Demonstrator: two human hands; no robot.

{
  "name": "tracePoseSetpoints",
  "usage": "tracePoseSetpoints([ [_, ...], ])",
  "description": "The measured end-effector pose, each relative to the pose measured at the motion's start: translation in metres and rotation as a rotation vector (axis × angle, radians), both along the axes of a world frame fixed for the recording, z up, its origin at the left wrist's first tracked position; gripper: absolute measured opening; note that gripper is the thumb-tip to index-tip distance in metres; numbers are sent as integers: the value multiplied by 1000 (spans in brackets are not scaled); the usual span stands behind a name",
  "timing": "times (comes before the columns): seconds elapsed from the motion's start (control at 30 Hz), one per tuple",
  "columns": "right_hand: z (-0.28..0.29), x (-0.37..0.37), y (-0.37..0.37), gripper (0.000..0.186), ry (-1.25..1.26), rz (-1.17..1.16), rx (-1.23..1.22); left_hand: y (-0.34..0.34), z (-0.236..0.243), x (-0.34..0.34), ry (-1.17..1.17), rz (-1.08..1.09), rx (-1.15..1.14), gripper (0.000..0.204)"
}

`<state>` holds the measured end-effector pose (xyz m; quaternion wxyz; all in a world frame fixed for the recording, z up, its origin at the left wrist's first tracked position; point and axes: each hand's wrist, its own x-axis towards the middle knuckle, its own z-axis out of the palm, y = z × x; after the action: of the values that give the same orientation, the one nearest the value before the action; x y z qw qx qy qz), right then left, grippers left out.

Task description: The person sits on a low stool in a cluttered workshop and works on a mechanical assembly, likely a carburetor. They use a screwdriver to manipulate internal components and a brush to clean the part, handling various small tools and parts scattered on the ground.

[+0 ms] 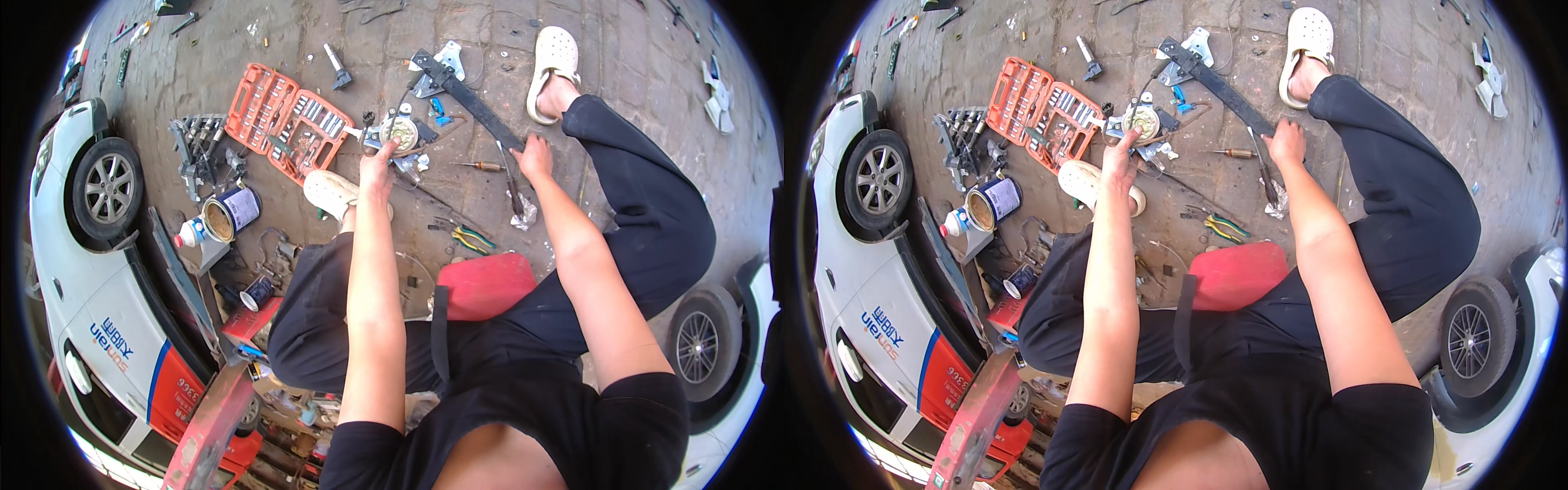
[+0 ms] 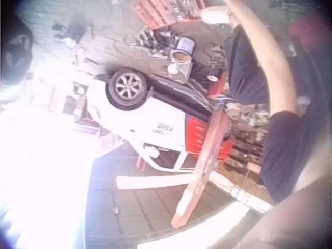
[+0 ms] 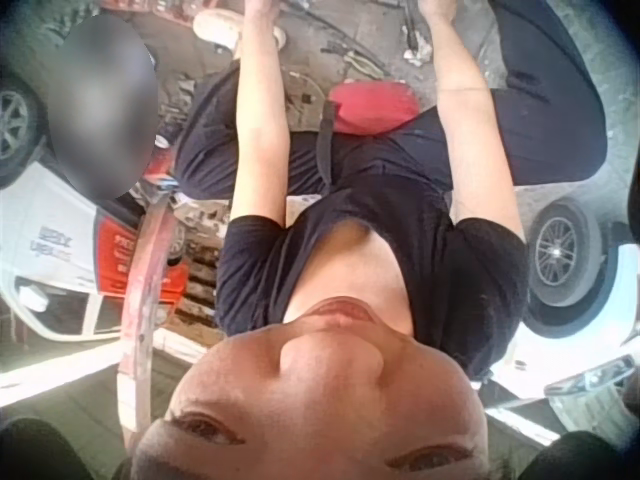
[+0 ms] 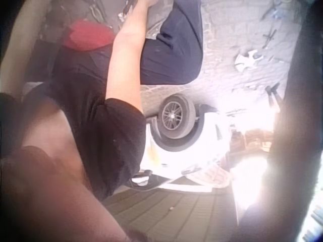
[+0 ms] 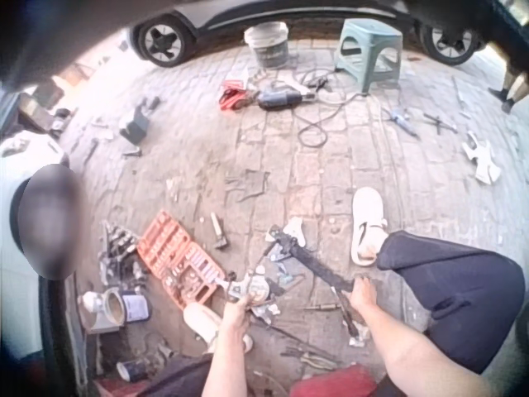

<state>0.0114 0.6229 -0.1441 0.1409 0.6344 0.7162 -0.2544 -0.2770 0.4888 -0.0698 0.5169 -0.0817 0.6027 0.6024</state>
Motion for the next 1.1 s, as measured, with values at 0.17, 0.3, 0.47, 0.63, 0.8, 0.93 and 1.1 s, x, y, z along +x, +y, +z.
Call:
tracePoseSetpoints([
  [0.17,-7,8,2,56,76,-38,-79,-18,-3,10,-181,59,112,38],
  [0.3,-4,6,-4,61,50,26,-46,-39,-7,18,-400,145,303,44],
  [0.47,7,-1,-1,60,35,69,-53,-60,-33,20,-490,74,437,77],
  [0.63,12,2,5,61,21,108,-42,-41,-19,32,-638,32,653,76],
  [0.8,17,2,3,66,62,96,-45,-47,-25,31,-831,59,733,68],
  [0.93,24,-1,5,67,23,44,-223,-43,-11,35,-862,55,720,54],
  [1.1,33,-3,4,57,36,72,-214,-43,-1,41,-838,80,755,53],
])
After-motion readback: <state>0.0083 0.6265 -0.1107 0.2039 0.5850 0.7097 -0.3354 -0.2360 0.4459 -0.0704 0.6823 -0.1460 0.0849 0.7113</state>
